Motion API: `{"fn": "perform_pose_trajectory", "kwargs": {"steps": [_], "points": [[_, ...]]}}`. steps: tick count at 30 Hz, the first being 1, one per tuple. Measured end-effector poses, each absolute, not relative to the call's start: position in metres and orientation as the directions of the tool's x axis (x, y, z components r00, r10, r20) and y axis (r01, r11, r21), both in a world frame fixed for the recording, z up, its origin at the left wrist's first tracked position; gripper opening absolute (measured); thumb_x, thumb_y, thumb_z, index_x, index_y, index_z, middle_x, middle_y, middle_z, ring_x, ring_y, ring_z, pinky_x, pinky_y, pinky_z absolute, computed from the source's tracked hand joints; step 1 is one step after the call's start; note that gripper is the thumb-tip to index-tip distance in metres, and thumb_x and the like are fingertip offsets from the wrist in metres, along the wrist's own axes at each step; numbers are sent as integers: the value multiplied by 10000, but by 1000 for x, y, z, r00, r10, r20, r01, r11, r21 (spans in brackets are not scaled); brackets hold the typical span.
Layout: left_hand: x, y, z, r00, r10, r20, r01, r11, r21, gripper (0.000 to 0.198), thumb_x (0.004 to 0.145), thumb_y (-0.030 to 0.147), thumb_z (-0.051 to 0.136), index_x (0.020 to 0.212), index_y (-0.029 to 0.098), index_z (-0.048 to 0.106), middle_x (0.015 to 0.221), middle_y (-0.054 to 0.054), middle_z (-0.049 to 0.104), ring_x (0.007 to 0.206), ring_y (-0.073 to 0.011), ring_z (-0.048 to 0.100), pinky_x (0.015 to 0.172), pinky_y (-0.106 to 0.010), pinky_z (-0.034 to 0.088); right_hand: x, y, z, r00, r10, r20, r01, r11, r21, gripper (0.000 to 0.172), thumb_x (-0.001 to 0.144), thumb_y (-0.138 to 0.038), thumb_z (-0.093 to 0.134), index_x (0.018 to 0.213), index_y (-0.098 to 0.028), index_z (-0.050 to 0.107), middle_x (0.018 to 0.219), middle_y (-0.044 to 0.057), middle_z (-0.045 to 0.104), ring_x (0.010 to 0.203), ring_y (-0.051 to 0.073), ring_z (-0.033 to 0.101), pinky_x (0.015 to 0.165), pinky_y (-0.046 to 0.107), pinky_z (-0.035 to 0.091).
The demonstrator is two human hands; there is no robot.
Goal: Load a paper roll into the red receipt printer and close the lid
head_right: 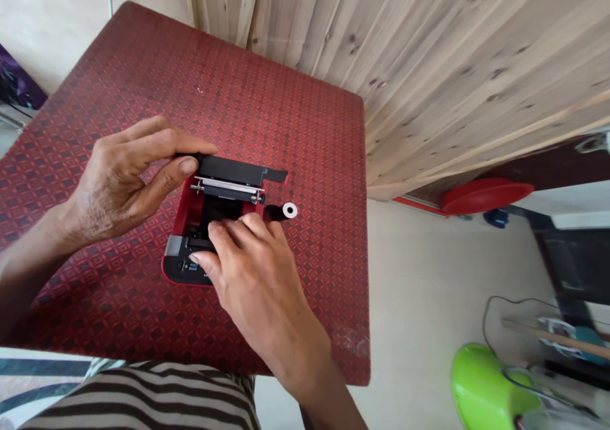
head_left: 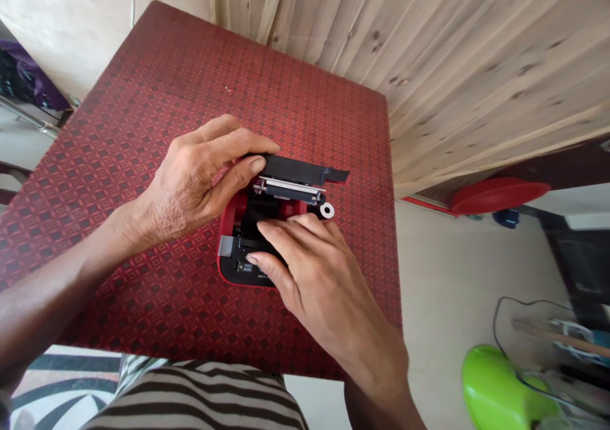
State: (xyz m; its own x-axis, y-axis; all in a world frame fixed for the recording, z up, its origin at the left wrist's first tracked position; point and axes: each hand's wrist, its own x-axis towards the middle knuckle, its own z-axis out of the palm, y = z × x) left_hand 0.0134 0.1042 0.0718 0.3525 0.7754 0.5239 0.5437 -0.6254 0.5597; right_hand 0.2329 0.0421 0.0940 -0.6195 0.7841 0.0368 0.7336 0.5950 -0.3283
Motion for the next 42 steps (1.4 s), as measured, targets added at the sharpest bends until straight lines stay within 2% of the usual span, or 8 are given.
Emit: {"fn": "perform_pose_trajectory", "kwargs": {"steps": [5,9,16,20,24,31,37,42], "points": [[14,108,73,361,775,518,537,-628,564,269,1092,378,489,1215,297,713,1038,-59,753,935,-216,695,844,-391,605,226,51,95,-670,742,-38,695,608,-384,209,1074,-210,539,1060,-157,742,1063,113,806,1049,323,703,970,556,548],[13,111,73,366,775,515,511,-630,584,272,1089,391,501,1196,282,727,1048,-60,759,968,-216,710,876,-380,611,234,66,98,-698,714,-58,643,588,-491,247,1042,-84,531,933,-176,732,1041,80,812,969,252,745,947,440,577],[14,113,73,358,782,510,516,-621,590,261,1085,378,515,1172,266,735,1010,-57,751,944,-218,717,860,-378,605,246,85,96,-701,712,-43,602,558,-572,295,1015,-31,557,994,-229,776,1011,5,824,895,164,779,805,278,596],[14,113,73,350,791,502,508,-610,608,256,1081,381,526,1181,266,733,1006,-56,745,934,-219,713,858,-383,602,248,79,99,-671,741,26,588,554,-589,240,1016,-66,598,1098,-216,766,1062,25,819,936,161,780,868,283,620],[14,113,72,363,777,515,520,-627,580,244,1086,327,514,1191,252,720,1023,-57,738,935,-215,700,851,-387,590,252,69,101,-632,766,119,589,574,-569,256,984,-67,653,1160,-232,738,1091,30,803,1006,177,773,942,317,631],[16,111,71,360,761,539,546,-640,540,279,1095,329,479,1213,222,707,1006,-67,726,933,-215,697,851,-396,586,249,63,92,-612,757,230,635,643,-428,192,992,-63,656,1157,-139,717,1071,72,766,1034,173,728,970,285,593],[16,109,72,341,784,519,546,-615,569,275,1092,361,489,1195,252,719,1002,-53,732,927,-216,705,862,-393,599,247,56,90,-587,764,269,634,640,-434,247,1021,-33,582,1213,-161,669,1095,67,736,1063,169,693,1024,319,565],[15,111,70,364,745,560,547,-657,519,265,1094,332,484,1205,226,700,1004,-65,731,929,-218,692,839,-409,591,245,50,91,-592,766,251,638,635,-436,301,1027,-57,580,1284,-206,630,1187,68,725,1142,189,681,1091,358,537]]}}
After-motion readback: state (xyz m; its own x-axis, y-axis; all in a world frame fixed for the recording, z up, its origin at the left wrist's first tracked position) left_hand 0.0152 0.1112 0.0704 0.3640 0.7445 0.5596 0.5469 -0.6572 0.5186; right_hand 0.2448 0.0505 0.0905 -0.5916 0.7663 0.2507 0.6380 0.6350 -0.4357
